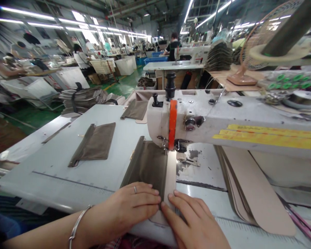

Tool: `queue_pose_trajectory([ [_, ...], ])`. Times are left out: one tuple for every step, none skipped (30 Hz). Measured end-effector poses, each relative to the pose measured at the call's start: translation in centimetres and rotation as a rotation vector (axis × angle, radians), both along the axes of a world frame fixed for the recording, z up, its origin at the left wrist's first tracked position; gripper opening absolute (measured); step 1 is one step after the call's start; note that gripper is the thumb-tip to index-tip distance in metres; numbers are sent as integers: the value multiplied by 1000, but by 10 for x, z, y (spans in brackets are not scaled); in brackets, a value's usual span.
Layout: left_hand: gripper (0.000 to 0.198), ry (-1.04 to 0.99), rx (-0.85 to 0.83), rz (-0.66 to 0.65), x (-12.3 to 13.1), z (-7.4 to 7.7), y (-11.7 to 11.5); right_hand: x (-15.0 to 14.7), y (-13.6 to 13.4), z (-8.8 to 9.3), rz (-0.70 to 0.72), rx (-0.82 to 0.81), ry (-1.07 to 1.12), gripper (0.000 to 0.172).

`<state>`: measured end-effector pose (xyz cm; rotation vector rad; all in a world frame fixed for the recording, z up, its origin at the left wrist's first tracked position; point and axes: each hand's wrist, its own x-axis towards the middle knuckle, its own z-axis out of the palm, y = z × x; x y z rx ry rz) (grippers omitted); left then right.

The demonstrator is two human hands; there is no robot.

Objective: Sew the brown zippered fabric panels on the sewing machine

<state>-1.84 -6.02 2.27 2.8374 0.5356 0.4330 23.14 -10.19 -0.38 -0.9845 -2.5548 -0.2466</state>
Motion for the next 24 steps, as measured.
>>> queue_pose_trajectory([
  [24,2,-4,-8,0,1,4,0,2,0,-1,1,3,39],
  [24,4,-7,-14,1,2,7,-1,4,0,0,-2,3,39],
  [24,6,-9,-19,1,2,11,-1,6,0,0,1,6,39],
  [23,13,-8,-19,2,2,14,-1,8,0,-2,2,9,39],
  [22,20,-4,-15,3,2,17,-2,9,0,-9,0,12,38],
  [22,27,5,-7,3,2,20,-2,11,0,-17,-1,15,38],
  [21,34,17,0,4,2,23,-3,12,0,-27,-6,15,37],
  [21,36,30,3,5,2,26,-3,14,0,-34,-10,18,36],
  [20,34,42,4,6,2,28,-4,15,0,-40,-18,21,36],
  [20,30,50,1,6,2,31,-4,16,0,-46,-31,25,35],
  [20,26,55,-4,7,2,34,-5,18,-1,-53,-46,30,35],
  [20,25,55,-7,7,2,37,-5,20,-2,-59,-62,33,34],
  [21,27,55,-7,8,2,40,-6,22,-2,-66,-79,36,34],
  [21,31,55,-4,8,2,43,-6,24,-3,-73,-93,39,35],
  [21,34,55,-2,9,2,46,-6,26,-4,-79,-108,37,35],
  [21,34,58,0,9,2,49,-6,29,-5,-85,-119,35,36],
  [21,31,61,1,10,1,53,-6,31,-6,-93,-132,33,37],
  [21,30,63,-1,10,0,56,-5,34,-6,-101,-143,32,38],
  [21,30,65,-5,11,0,59,-5,36,-6,-110,-153,32,38],
  [20,37,67,-5,12,-1,62,-5,39,-5,-119,-163,30,38],
  [20,49,70,0,13,-2,65,-5,42,-4,-127,-177,26,38],
  [20,63,74,9,14,-2,67,-5,44,-3,-135,-189,20,39],
  [20,75,82,21,14,-3,70,-5,47,-1,-141,-202,14,39],
  [21,84,92,33,15,-4,72,-6,50,0,-146,-211,11,40],
])
